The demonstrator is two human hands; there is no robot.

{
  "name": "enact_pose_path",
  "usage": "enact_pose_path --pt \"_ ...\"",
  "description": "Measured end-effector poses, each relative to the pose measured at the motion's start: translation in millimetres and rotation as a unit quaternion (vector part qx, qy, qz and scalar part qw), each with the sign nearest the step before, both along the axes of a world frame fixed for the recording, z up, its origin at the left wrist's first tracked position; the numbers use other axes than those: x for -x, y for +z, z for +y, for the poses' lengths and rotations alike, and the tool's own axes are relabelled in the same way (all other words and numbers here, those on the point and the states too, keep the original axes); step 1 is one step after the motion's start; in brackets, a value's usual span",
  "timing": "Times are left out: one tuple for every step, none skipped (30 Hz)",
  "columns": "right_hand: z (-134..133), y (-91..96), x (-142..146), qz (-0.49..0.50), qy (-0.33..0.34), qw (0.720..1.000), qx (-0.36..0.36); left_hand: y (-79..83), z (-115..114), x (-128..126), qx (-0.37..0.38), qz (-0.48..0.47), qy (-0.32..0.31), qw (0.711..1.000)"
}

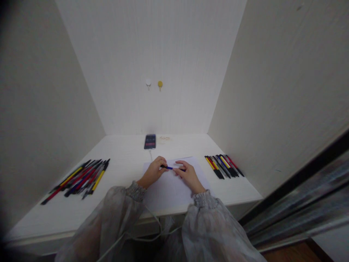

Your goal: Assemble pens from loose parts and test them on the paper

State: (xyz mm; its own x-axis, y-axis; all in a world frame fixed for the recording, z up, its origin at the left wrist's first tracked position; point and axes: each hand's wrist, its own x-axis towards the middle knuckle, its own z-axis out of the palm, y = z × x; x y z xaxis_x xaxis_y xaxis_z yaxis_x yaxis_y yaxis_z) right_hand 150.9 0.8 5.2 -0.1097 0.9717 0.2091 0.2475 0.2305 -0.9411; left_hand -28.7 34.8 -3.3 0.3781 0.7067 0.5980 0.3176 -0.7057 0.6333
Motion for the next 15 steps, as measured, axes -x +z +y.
enact_pose_path --pt "0.2 1.2 -0.5 0.039 -0.005 0.999 0.004 0.7 -0.2 -0.3 0.009 -0.005 0.008 1.0" --pt "0.8 1.8 -1.2 0.073 -0.007 0.997 0.003 1.1 -0.4 -0.6 0.021 -0.008 0.013 1.0" --pt "2.1 1.7 -2.2 0.103 -0.01 0.995 -0.002 1.2 -0.7 -0.8 0.036 -0.007 0.014 0.999" --pt "3.9 1.0 -3.4 0.132 -0.016 0.991 -0.011 0.9 -0.8 -0.9 0.053 -0.003 0.012 0.999" --pt "6.1 -0.1 -4.7 0.159 -0.026 0.987 -0.02 0.2 -0.9 -1.0 0.07 0.002 0.009 0.998" --pt "8.5 -1.2 -6.2 0.186 -0.04 0.981 -0.028 -0.6 -0.9 -0.9 0.083 0.007 0.005 0.996" --pt "10.9 -2.1 -7.8 0.216 -0.053 0.974 -0.035 -1.5 -0.8 -0.8 0.093 0.011 0.004 0.996" --pt "13.2 -2.3 -9.3 0.249 -0.061 0.966 -0.037 -2.1 -0.6 -0.5 0.098 0.013 0.005 0.995" --pt "15.3 -1.8 -10.6 0.285 -0.06 0.956 -0.034 -2.4 -0.4 -0.1 0.101 0.013 0.008 0.995" --pt "17.2 -0.3 -11.8 0.321 -0.048 0.945 -0.028 -2.3 -0.2 0.5 0.104 0.012 0.014 0.994" --pt "19.0 2.1 -12.7 0.357 -0.029 0.933 -0.022 -1.7 0.0 1.2 0.108 0.01 0.024 0.994" --pt "21.0 5.2 -13.4 0.39 -0.01 0.92 -0.018 -0.7 0.2 2.1 0.113 0.006 0.037 0.993" --pt "23.3 8.7 -13.9 0.42 0.005 0.907 -0.017 0.5 0.5 3.0 0.119 0.001 0.054 0.991" --pt "26.0 12.5 -14.4 0.445 0.014 0.895 -0.02 1.9 0.8 4.0 0.125 -0.005 0.073 0.989" --pt "29.4 16.2 -15.0 0.467 0.017 0.884 -0.024 3.1 1.3 5.0 0.13 -0.01 0.093 0.987"
